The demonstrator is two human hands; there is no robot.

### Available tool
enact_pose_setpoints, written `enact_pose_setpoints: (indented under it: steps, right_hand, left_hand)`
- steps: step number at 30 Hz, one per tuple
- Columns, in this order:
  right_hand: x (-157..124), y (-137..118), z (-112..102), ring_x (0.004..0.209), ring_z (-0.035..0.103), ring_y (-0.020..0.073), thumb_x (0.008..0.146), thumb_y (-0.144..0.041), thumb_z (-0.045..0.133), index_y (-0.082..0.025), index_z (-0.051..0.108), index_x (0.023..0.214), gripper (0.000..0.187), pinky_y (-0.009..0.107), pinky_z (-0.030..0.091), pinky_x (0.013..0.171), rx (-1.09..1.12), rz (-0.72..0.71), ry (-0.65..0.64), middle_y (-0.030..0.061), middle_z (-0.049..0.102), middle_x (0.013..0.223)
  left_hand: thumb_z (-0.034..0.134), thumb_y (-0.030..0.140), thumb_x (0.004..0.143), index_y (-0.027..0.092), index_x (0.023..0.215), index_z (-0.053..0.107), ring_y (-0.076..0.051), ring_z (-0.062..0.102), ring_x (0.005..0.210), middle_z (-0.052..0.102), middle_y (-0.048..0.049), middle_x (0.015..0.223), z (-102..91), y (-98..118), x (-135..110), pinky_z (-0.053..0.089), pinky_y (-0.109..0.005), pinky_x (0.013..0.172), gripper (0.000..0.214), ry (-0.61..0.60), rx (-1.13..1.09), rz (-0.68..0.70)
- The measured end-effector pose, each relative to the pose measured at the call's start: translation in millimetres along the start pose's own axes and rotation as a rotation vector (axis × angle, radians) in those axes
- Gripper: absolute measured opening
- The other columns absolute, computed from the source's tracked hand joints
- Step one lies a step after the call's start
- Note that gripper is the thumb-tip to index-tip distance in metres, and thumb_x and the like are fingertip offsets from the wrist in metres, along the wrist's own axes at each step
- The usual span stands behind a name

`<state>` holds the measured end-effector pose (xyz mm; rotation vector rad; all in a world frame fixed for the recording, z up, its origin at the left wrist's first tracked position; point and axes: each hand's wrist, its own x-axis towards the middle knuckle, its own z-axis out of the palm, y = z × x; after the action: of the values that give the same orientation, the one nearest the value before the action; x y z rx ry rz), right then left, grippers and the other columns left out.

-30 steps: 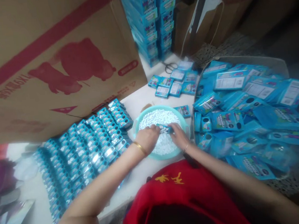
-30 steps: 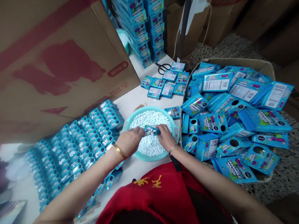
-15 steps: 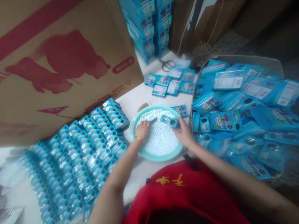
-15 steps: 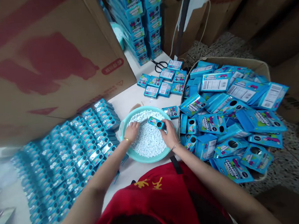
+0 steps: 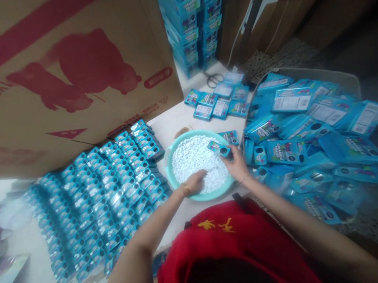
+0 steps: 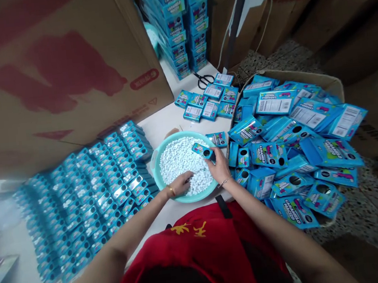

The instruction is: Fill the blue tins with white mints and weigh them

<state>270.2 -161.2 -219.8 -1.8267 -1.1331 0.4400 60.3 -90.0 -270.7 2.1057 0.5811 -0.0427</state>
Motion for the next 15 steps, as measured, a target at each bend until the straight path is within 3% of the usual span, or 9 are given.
enact_pose_setpoints:
  steps: [6, 10, 15]
  right_hand:
    - [0, 4, 7, 0.100, 0.057, 0.0289, 0.078, -0.029, 0.056, -0.019, 0.051, 0.107, 0.031, 0.045, 0.047, 0.087, -0.014, -0.013, -0.033, 0.0111, 0.059, 0.105]
    - [-1, 4, 18, 0.105, 0.054, 0.0282, 0.074, -0.016, 0.049, -0.019, 0.051, 0.107, 0.033, 0.047, 0.045, 0.092, -0.030, -0.051, -0.101, 0.0114, 0.057, 0.108]
    - [-7, -3, 30, 0.110, 0.052, 0.0269, 0.069, -0.007, 0.043, -0.020, 0.051, 0.108, 0.042, 0.048, 0.044, 0.096, -0.016, -0.110, -0.175, 0.0113, 0.054, 0.110]
  left_hand:
    - [0.050, 0.029, 0.086, 0.015, 0.116, 0.049, -0.017, 0.054, 0.088, 0.057, -0.0092, 0.109, -65.6, 32, -31, 0.046, -0.032, 0.083, 0.034, 0.074, -0.029, 0.067]
    - [0.049, 0.026, 0.088, 0.015, 0.112, 0.050, -0.018, 0.055, 0.093, 0.058, -0.0097, 0.106, -112.6, 67, -40, 0.047, -0.032, 0.085, 0.027, 0.117, 0.117, 0.098]
    - [0.045, 0.015, 0.086, 0.014, 0.106, 0.054, -0.020, 0.059, 0.094, 0.059, -0.0101, 0.102, -137.6, 111, -31, 0.048, -0.033, 0.082, 0.022, 0.007, 0.493, -0.052]
